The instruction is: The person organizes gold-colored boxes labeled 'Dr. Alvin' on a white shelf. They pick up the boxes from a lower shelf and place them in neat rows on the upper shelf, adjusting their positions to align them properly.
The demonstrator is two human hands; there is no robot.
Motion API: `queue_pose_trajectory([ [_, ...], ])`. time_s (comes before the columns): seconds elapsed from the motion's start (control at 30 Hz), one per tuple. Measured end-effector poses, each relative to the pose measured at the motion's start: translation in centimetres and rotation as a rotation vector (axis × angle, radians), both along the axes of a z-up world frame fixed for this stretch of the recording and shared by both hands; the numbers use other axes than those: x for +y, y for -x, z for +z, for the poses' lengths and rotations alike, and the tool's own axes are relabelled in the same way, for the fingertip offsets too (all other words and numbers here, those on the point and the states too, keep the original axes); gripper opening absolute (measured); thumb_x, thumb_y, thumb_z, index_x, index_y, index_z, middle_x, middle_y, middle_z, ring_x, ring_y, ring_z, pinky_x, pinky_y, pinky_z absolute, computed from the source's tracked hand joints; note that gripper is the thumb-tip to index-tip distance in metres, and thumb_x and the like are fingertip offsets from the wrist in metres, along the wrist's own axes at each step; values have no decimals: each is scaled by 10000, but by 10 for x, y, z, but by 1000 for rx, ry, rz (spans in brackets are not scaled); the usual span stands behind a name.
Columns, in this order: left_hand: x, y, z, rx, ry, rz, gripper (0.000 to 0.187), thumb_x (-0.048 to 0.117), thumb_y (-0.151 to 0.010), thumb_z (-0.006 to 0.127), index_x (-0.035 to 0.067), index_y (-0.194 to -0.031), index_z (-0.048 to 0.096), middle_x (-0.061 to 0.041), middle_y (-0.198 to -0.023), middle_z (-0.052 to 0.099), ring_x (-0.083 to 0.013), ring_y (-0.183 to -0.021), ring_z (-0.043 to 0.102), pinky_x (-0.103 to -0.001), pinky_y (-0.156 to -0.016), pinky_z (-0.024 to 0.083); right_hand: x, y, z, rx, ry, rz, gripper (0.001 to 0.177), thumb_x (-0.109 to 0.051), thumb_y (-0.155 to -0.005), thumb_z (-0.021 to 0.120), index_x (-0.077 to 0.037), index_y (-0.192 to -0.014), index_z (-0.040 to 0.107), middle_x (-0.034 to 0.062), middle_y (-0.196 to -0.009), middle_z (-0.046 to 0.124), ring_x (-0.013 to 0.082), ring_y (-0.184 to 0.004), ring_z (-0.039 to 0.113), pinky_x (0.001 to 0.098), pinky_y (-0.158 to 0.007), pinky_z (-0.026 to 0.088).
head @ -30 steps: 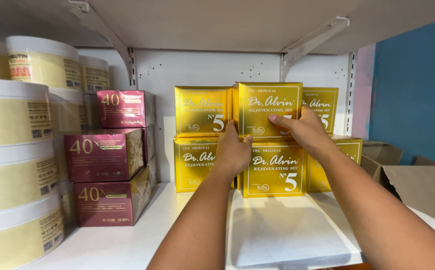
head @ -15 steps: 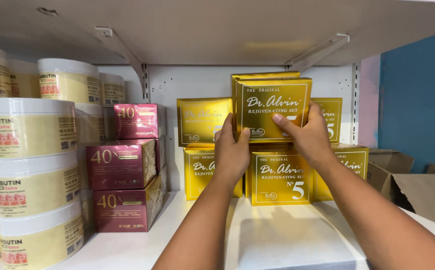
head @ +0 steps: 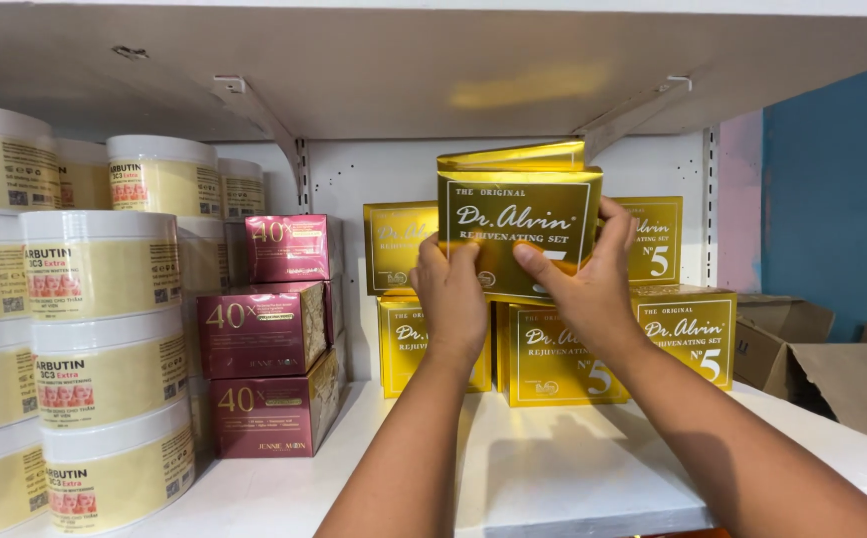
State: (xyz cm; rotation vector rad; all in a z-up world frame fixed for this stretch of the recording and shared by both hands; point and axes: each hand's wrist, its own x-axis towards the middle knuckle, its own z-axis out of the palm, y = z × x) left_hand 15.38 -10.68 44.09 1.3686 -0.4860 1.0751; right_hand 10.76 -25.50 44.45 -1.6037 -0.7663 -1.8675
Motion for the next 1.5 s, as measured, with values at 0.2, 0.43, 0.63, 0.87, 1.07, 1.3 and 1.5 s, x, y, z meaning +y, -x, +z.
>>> queue_pose_trajectory([
  [0.2, 9, 50, 1, -2, 76, 77, 562, 348, -858, 603, 31, -1320, 553, -153, -1225, 612, -334, -1181, 495, -451, -1059, 369, 23, 44, -5, 311, -6, 601, 815, -152, -902, 783, -30, -1494, 237, 119, -1354, 562, 169, -1216, 611, 330, -1054, 527],
  [0.43, 15, 70, -40, -122, 13, 67, 535, 318, -882, 640, 16, -1316, 561, -159, -1254, 620, -344, -1147, 503, -451, -1056, 363, 20, 67, -44, 277, -4, 599, 844, -124, -918, 795, -35, -1527, 217, 122, -1401, 528, 183, -1264, 581, 340, -1098, 505],
  [0.63, 35, 108, -73, -259, -32, -60, 383, 239, -977, 614, -11, -1267, 597, -158, -1226, 637, -308, -1159, 531, -415, -1045, 396, 40, 124, -72, 218, -79, 583, 911, -68, -881, 811, -40, -1555, 198, 133, -1448, 472, 205, -1297, 550, 350, -1113, 488],
  [0.87, 59, 155, -99, -192, 70, -451, 337, 249, -991, 624, 0, -1217, 646, -81, -1104, 680, -168, -1000, 618, -296, -913, 503, 52, 176, -90, 515, -275, 933, 726, -12, -806, 749, -32, -1422, 365, 129, -1229, 636, 231, -1092, 664, 362, -957, 564],
  [1.07, 65, 166, -118, -253, -2, -245, 354, 269, -1016, 635, -3, -1235, 688, -92, -1142, 696, -207, -1079, 626, -317, -987, 468, 57, 203, -121, 559, -340, 860, 636, -47, -785, 741, -63, -1320, 398, 129, -1184, 636, 224, -1041, 666, 366, -918, 566],
  [1.3, 65, 194, -148, -404, -2, -208, 294, 226, -1043, 650, 1, -1225, 703, -95, -1117, 688, -224, -1075, 616, -330, -1020, 475, 63, 241, -155, 427, -226, 847, 685, -93, -835, 753, -32, -1427, 415, 98, -1256, 620, 187, -1111, 629, 342, -1014, 526],
  [1.5, 69, 222, -170, -307, -107, -179, 360, 276, -960, 666, 34, -1218, 728, -82, -1014, 652, -205, -949, 579, -301, -814, 450, 42, 238, -214, 535, -322, 805, 519, -112, -856, 766, 47, -1319, 594, 117, -1185, 673, 220, -1063, 655, 370, -984, 539],
])
